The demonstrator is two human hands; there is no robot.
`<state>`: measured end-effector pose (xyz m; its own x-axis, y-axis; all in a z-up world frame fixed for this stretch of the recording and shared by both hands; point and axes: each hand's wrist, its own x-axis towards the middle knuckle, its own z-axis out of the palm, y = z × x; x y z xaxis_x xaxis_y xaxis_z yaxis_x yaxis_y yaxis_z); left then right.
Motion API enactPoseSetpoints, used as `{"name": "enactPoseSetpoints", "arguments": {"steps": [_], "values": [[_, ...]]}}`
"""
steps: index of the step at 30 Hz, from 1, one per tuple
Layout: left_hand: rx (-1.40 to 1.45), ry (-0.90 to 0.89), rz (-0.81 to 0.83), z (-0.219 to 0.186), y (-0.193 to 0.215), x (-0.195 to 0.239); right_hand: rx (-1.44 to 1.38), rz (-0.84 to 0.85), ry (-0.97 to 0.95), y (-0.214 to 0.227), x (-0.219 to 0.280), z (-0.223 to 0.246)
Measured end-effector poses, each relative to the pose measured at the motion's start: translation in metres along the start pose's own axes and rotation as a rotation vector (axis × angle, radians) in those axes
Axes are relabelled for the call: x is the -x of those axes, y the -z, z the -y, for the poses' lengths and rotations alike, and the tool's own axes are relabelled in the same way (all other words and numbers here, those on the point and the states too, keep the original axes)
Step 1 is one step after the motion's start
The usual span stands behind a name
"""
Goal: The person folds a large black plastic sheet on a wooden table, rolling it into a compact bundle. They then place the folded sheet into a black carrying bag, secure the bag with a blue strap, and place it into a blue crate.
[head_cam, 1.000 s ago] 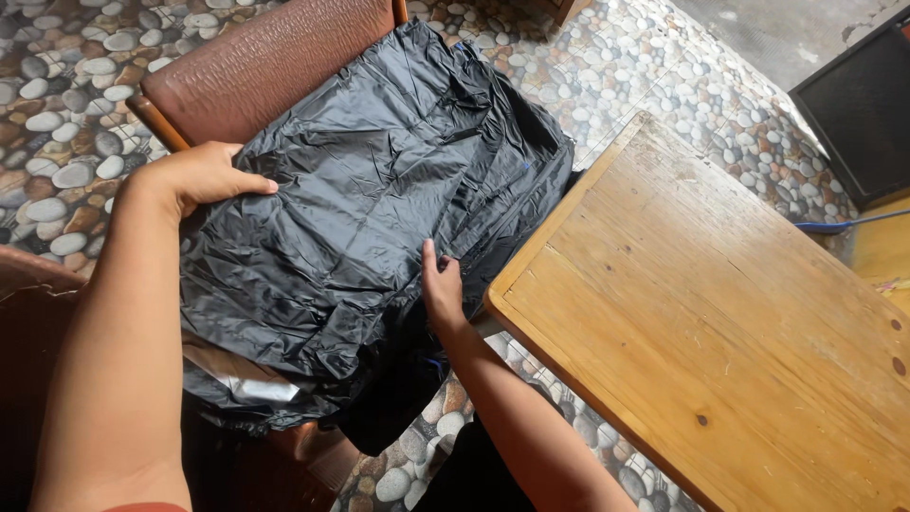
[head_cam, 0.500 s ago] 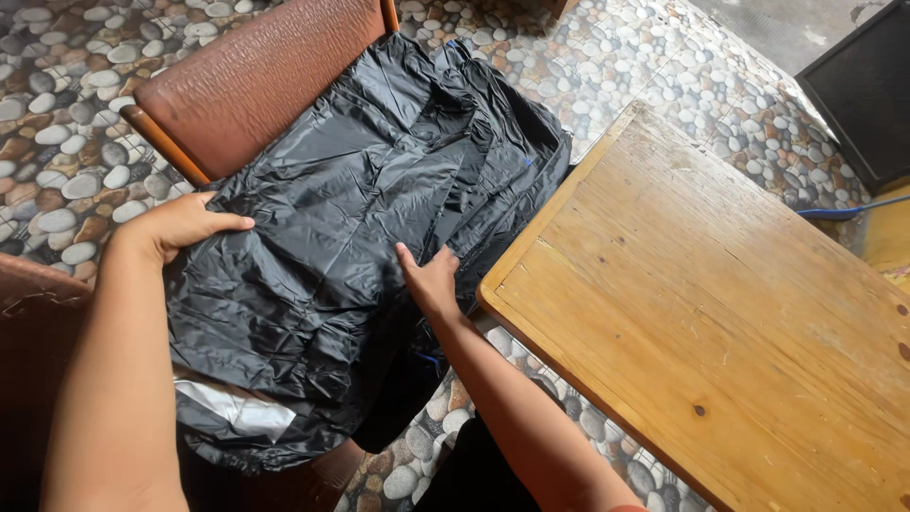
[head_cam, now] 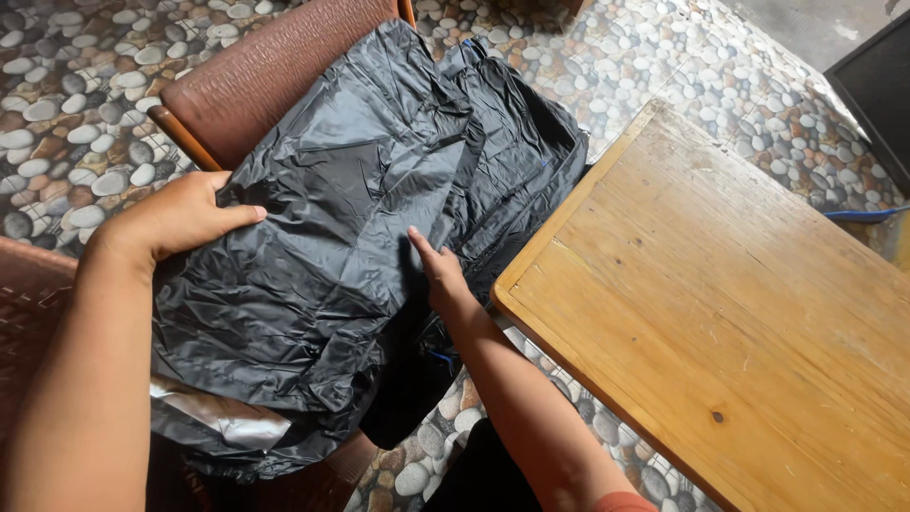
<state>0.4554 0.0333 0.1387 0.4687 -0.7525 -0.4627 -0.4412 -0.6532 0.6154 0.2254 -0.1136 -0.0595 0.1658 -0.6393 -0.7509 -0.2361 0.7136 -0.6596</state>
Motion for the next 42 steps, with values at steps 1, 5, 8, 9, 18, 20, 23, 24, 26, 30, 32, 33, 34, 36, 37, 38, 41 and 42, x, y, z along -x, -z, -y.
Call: {"name": "enactPoseSetpoints", "arguments": {"steps": [1, 5, 8, 9, 18, 20, 23, 24, 26, 30, 32, 33, 34, 36, 37, 38, 41, 42], "values": [[0.003, 0.000, -0.005, 0.006, 0.002, -0.001, 0.003, 0.003, 0.004, -0.002, 0.002, -0.001], [0.062, 0.060, -0.019, 0.028, 0.007, -0.003, -0.420, 0.255, 0.008, -0.009, -0.016, -0.015], [0.094, 0.134, -0.057, 0.034, 0.007, 0.003, -0.317, 0.290, 0.120, -0.006, 0.005, -0.002], [0.071, 0.200, -0.094, 0.034, 0.007, 0.007, -0.190, 0.294, 0.206, -0.004, 0.022, 0.007], [0.551, 0.003, -0.002, 0.092, -0.009, -0.070, 0.135, 0.019, 0.626, 0.048, 0.107, 0.075], [0.435, -0.143, -0.067, 0.041, -0.017, -0.067, 0.023, -0.026, 0.670, 0.085, 0.121, 0.080], [0.216, -0.285, -0.108, -0.056, -0.037, -0.058, -0.243, -0.045, 0.709, 0.149, 0.136, 0.072], [0.104, -0.273, -0.081, -0.090, -0.046, -0.053, -0.399, -0.022, 0.695, 0.172, 0.140, 0.065], [0.106, -0.242, 0.066, -0.179, -0.077, -0.005, -0.521, -0.077, 0.638, 0.220, 0.156, 0.045], [-0.704, -0.578, 0.156, -0.269, -0.167, -0.094, -0.766, -0.327, 0.407, 0.302, 0.172, -0.004], [-0.775, -0.597, 0.164, -0.325, -0.222, -0.063, -0.852, -0.308, 0.343, 0.337, 0.172, -0.029], [-0.836, -0.592, 0.159, -0.352, -0.247, -0.045, -0.919, -0.266, 0.274, 0.353, 0.173, -0.041], [-0.846, -0.616, 0.167, -0.364, -0.276, -0.064, -0.938, -0.283, 0.282, 0.364, 0.186, -0.041], [-0.943, -0.686, 0.011, -0.390, -0.336, -0.102, -1.082, -0.210, 0.257, 0.384, 0.211, -0.040], [-0.949, -0.712, 0.016, -0.401, -0.362, -0.117, -1.100, -0.226, 0.270, 0.402, 0.213, -0.049], [-0.960, -0.761, -0.047, -0.407, -0.388, -0.132, -1.048, -0.097, 0.296, 0.417, 0.215, -0.059], [-0.943, -0.884, -0.127, -0.423, -0.455, -0.146, -0.969, -0.034, 0.360, 0.460, 0.229, -0.089], [-0.907, -0.939, -0.151, -0.426, -0.473, -0.145, -0.927, -0.086, 0.392, 0.472, 0.235, -0.099]]}}
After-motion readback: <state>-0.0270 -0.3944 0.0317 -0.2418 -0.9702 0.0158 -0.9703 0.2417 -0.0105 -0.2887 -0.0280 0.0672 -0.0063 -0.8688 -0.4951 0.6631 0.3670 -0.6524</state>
